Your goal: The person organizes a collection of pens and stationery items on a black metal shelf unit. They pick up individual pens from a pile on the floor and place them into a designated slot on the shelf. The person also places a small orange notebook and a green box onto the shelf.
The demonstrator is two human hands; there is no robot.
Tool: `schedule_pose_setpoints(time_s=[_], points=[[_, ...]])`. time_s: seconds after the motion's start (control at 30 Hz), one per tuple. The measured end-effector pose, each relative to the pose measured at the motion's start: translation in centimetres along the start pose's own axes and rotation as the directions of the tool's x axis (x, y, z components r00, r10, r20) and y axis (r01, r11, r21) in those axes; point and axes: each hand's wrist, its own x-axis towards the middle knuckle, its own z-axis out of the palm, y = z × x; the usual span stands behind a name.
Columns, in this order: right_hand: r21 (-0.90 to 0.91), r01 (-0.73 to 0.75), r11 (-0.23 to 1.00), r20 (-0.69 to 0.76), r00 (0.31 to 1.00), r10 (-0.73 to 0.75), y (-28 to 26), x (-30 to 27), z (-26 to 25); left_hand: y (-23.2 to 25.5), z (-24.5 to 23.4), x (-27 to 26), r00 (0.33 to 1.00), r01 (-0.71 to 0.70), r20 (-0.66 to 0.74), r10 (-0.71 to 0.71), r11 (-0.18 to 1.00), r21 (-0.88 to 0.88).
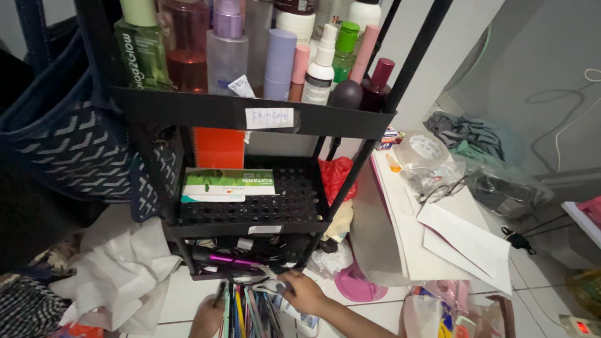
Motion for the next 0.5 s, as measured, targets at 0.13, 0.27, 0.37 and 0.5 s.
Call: schedule_pose_setpoints(time_s=[0.13,0.27,0.37,0.5], points=[[0.146,-0.022,0.989,0.037,0.999,0.017,0.1,0.3,1.6,0.3,0.0,0.0,0.885,0.322,0.409,-0.223,0.927,-0.191],[0.284,-0.003,0.959,0.053,0.999,-0.013,0.2,1.1,4.1,0.6,0.3,-0.4,0.808,0.455,0.495,-0.319,0.872,-0.181],[0.412,-0.372,0.832,0.303,0.917,0.259,-0.2,1.5,5.2,0.2,-0.5,-1.0,0.715,0.529,0.611,-0.340,0.834,-0.156],[0.469,-0.433,0.769,0.385,0.885,0.264,-0.7,2.4,6.0,-0.5,-2.7,-2.1,0.517,0.530,0.830,-0.209,0.840,-0.119]])
